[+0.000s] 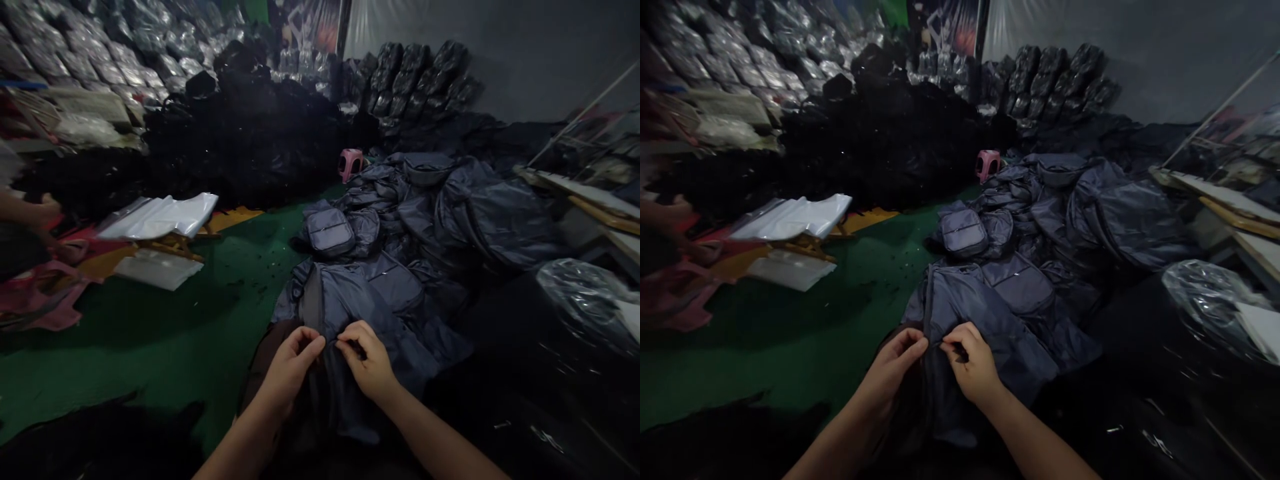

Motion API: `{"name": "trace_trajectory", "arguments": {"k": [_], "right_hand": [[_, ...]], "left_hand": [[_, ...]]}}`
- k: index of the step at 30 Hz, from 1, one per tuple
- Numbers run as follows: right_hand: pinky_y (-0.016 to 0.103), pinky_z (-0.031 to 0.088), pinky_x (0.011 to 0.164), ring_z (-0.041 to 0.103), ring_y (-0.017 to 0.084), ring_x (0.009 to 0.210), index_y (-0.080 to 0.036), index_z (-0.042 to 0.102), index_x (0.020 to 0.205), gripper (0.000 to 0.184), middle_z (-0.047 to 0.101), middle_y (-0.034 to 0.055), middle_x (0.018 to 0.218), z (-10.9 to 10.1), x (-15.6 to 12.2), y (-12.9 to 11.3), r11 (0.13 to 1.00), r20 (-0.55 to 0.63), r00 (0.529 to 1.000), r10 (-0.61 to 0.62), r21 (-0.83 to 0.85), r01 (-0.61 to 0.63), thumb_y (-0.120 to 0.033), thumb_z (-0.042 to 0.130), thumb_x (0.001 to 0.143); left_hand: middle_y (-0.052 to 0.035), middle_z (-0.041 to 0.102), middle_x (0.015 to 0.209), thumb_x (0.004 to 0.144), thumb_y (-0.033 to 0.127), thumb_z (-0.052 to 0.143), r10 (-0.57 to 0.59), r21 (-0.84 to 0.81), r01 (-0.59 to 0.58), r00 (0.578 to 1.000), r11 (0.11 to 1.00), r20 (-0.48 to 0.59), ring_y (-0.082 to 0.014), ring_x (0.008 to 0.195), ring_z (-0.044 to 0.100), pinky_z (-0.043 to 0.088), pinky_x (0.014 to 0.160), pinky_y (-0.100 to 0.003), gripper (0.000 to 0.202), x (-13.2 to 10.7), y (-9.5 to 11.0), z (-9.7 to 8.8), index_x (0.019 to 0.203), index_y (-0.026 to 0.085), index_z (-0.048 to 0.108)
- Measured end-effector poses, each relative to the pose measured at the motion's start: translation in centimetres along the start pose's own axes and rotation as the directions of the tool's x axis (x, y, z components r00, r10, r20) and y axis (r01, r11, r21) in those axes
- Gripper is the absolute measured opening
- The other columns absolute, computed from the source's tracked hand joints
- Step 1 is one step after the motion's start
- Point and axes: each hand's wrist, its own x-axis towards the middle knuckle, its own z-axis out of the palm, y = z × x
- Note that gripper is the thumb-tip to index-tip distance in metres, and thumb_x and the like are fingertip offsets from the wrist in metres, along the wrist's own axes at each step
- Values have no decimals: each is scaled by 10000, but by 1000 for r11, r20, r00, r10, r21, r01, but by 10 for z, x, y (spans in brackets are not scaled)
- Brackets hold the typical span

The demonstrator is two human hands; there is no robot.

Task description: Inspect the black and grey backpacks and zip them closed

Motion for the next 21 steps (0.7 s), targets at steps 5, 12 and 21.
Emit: {"name": "trace_trajectory", "arguments": {"k": [5, 12, 21], "right_hand": [[264, 466, 637, 562, 152, 767, -207, 611, 889, 85, 563, 41, 861, 3, 1, -5, 999, 18, 999, 29, 16, -29, -201, 551, 829], [293, 487, 724, 576, 162, 800, -212, 623, 874, 93, 592, 40, 855, -3, 7, -16, 997, 20, 998, 62, 35, -63, -196, 541, 835], [285, 477, 736, 580, 161, 817, -217, 622, 878, 107, 590, 38, 876, -4, 7, -23, 996, 34, 996, 78, 35, -80, -167, 540, 832]], "left_hand": [[-15, 565, 892, 627, 411, 732, 332, 513, -195, 924, 836, -190, -186, 807, 549, 427, 718, -290, 494, -26, -1, 9, 1016, 221, 494], [-56, 576, 943, 744, 375, 621, 431, 694, -234, 894, 680, -121, -234, 857, 547, 416, 753, -335, 293, -36, 1, 8, 994, 235, 556], [-35, 615, 815, 810, 378, 544, 378, 767, -154, 918, 623, -122, -199, 772, 569, 410, 708, -301, 169, -31, 12, 3, 785, 219, 598]]}}
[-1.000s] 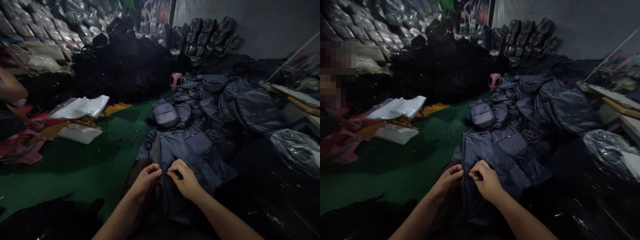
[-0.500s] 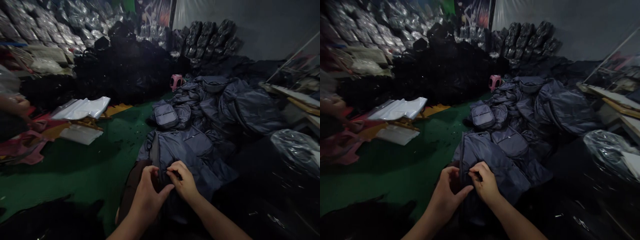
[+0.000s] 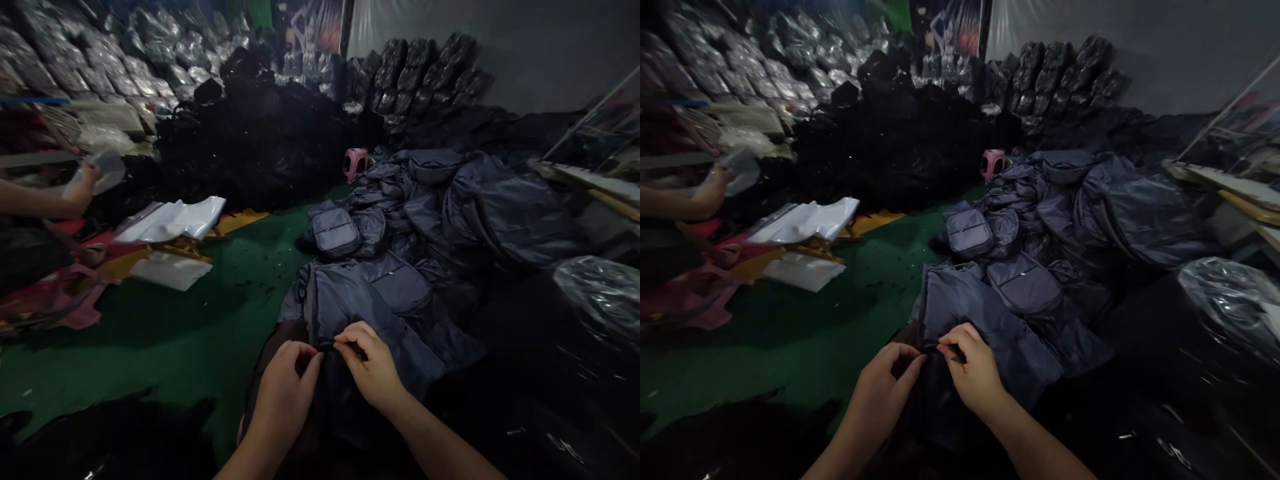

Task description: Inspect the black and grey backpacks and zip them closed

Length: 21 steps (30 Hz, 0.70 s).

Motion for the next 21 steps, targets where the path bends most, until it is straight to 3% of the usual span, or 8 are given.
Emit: {"name": "trace_trajectory", "arguments": {"k": [5, 10, 13, 17, 21], "right_hand": [[296, 467, 765, 577, 164, 852, -218, 620, 904, 109, 595, 40, 900, -9, 1, -5, 1000, -4, 1000, 14, 22, -14, -187, 532, 847], [289, 462, 702, 576, 166, 816, -217, 604, 965, 141, 596, 49, 947, -22, 2, -7, 995, -105, 989, 102, -8, -103, -271, 543, 849], [289, 464, 719, 562, 162, 815, -218, 558, 1039, 212, 576, 44, 954, -28, 1, -15, 987, -109, 983, 149, -42, -154, -292, 557, 841], [288, 468, 768, 552, 156, 859, -232, 481, 1104, 308, 542, 35, 1014, -31, -1, -35, 969, 9, 973, 231, -87, -229, -284, 583, 818], [288, 467, 760, 545, 152, 865, -229, 456, 1077, 249, 525, 33, 1032, -32, 2, -51, 961, 93, 965, 244, -159, -227, -291, 536, 850]], "left_hand": [[-16, 598, 686, 770, 409, 578, -77, -126, 89, 992, 988, 95, -174, 648, 551, 408, 598, -267, 216, 13, 5, -9, 719, 199, 583], [18, 546, 608, 743, 436, 599, -148, -291, 206, 967, 934, 209, -146, 561, 521, 419, 539, -247, 248, 23, 4, -20, 722, 194, 552], [4, 595, 650, 743, 419, 606, -109, -212, 144, 979, 967, 173, -152, 612, 549, 424, 575, -244, 231, 24, 3, -24, 730, 191, 576], [-6, 634, 699, 744, 361, 608, -79, -166, 102, 987, 981, 137, -159, 661, 574, 436, 613, -246, 175, 24, 5, -24, 735, 187, 596], [-18, 648, 840, 738, 265, 615, 6, -188, -2, 1000, 982, 20, -160, 785, 601, 450, 707, -248, 115, 24, 7, -19, 678, 185, 558]]}}
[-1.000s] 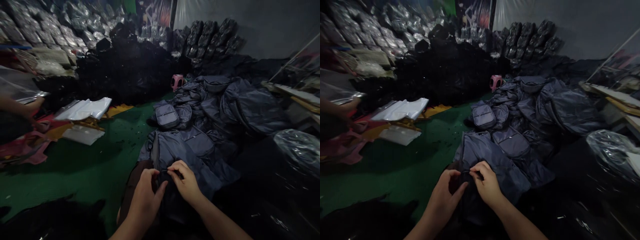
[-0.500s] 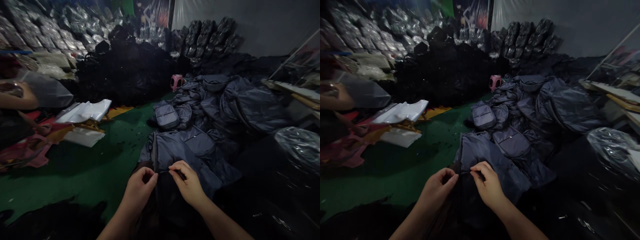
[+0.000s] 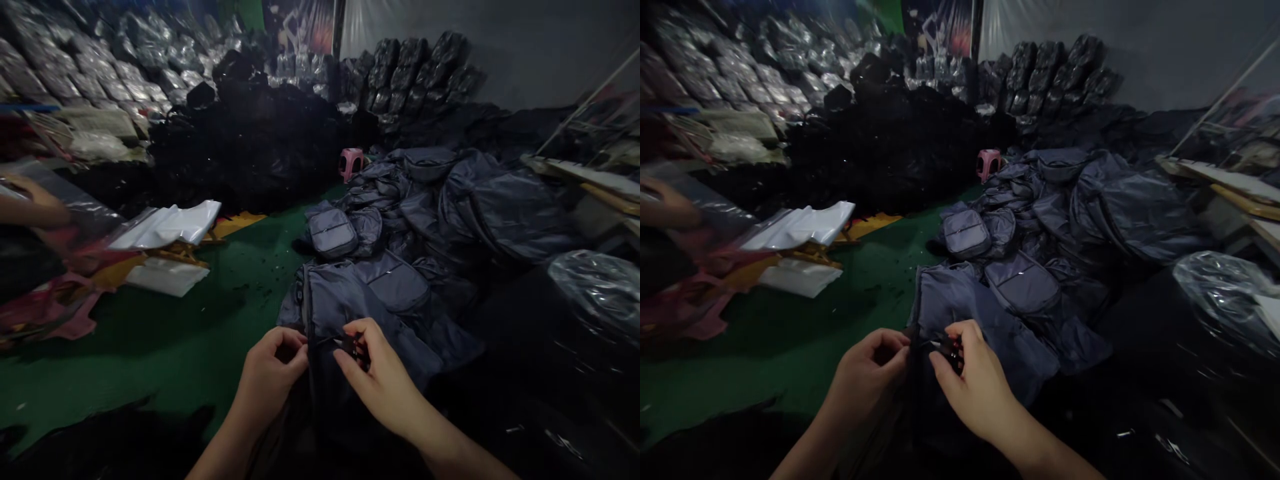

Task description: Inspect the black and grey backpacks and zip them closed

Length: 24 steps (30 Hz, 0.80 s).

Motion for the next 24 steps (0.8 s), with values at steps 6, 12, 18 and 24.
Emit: {"name": "trace_trajectory", "arguments": {"k": [6, 12, 18, 24], "right_hand": [[323, 449, 790, 518, 189, 920, -201, 519, 989, 140, 544, 43, 985, 2, 16, -5, 957, 57, 986, -158, -236, 167, -206, 531, 849], [325, 456, 782, 521, 202, 889, -184, 580, 950, 114, 572, 54, 937, 10, 26, -7, 894, 97, 971, -218, -379, 238, -177, 541, 843], [306, 457, 767, 525, 193, 875, -188, 592, 912, 81, 581, 48, 914, 17, 27, -5, 893, 78, 969, -234, -377, 246, -182, 544, 847], [296, 448, 757, 528, 178, 850, -198, 599, 864, 61, 593, 33, 876, 18, 29, 1, 911, 15, 972, -234, -345, 225, -185, 539, 857]], "left_hand": [[-2, 604, 801, 766, 189, 594, 168, 35, -166, 984, 985, -62, -127, 743, 584, 450, 688, -231, 130, -3, 0, 6, 656, 188, 525], [-9, 595, 823, 783, 126, 583, 372, 108, -364, 926, 925, -65, -117, 776, 575, 443, 715, -226, 130, -7, -4, 7, 685, 184, 519], [-13, 600, 846, 781, 99, 588, 456, 111, -449, 888, 887, -57, -114, 782, 577, 449, 711, -229, 134, -8, -12, 8, 715, 187, 512], [-7, 608, 808, 773, 124, 602, 385, 56, -381, 918, 923, -99, -113, 750, 587, 452, 694, -225, 134, -5, -14, 9, 688, 184, 517]]}}
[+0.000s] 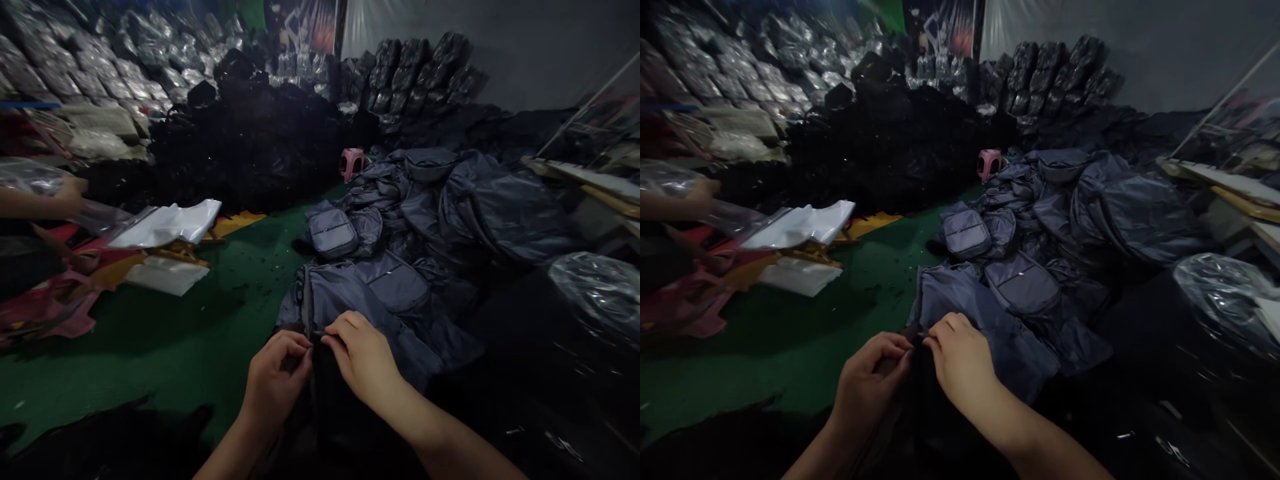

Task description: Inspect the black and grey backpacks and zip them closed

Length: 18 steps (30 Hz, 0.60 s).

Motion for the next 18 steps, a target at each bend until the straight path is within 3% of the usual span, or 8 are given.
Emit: {"name": "trace_trajectory", "arguments": {"k": [3, 6, 12, 18], "right_hand": [[303, 443, 774, 525, 178, 871, -199, 597, 907, 68, 593, 35, 911, -6, -3, 3, 999, -40, 999, 16, 37, -14, -197, 559, 851], [307, 444, 778, 516, 184, 895, -207, 600, 973, 137, 587, 35, 951, -13, -7, 4, 999, 36, 999, -31, 44, 29, -210, 584, 837], [305, 442, 748, 502, 189, 876, -203, 622, 980, 147, 593, 38, 911, -11, -6, 0, 990, 128, 984, -126, -49, 133, -192, 550, 853], [303, 433, 732, 515, 179, 835, -202, 642, 883, 116, 600, 36, 835, -8, -3, 0, 986, 76, 984, -163, -18, 165, -178, 529, 867]], "left_hand": [[-6, 611, 795, 772, 157, 610, -92, -33, 91, 996, 995, -9, -116, 735, 589, 451, 689, -230, 141, 1, 0, 0, 675, 184, 511], [-9, 614, 797, 776, 181, 610, -138, -49, 138, 990, 989, 9, -121, 743, 590, 449, 704, -238, 140, 2, 1, -1, 673, 182, 515], [-6, 622, 790, 766, 172, 613, -128, -52, 129, 992, 990, 16, -116, 730, 592, 450, 691, -232, 143, 5, 4, 1, 663, 180, 513], [-4, 631, 785, 766, 237, 619, -163, -28, 163, 987, 986, -5, -120, 716, 600, 462, 679, -231, 154, 5, 5, -1, 651, 180, 533]]}}
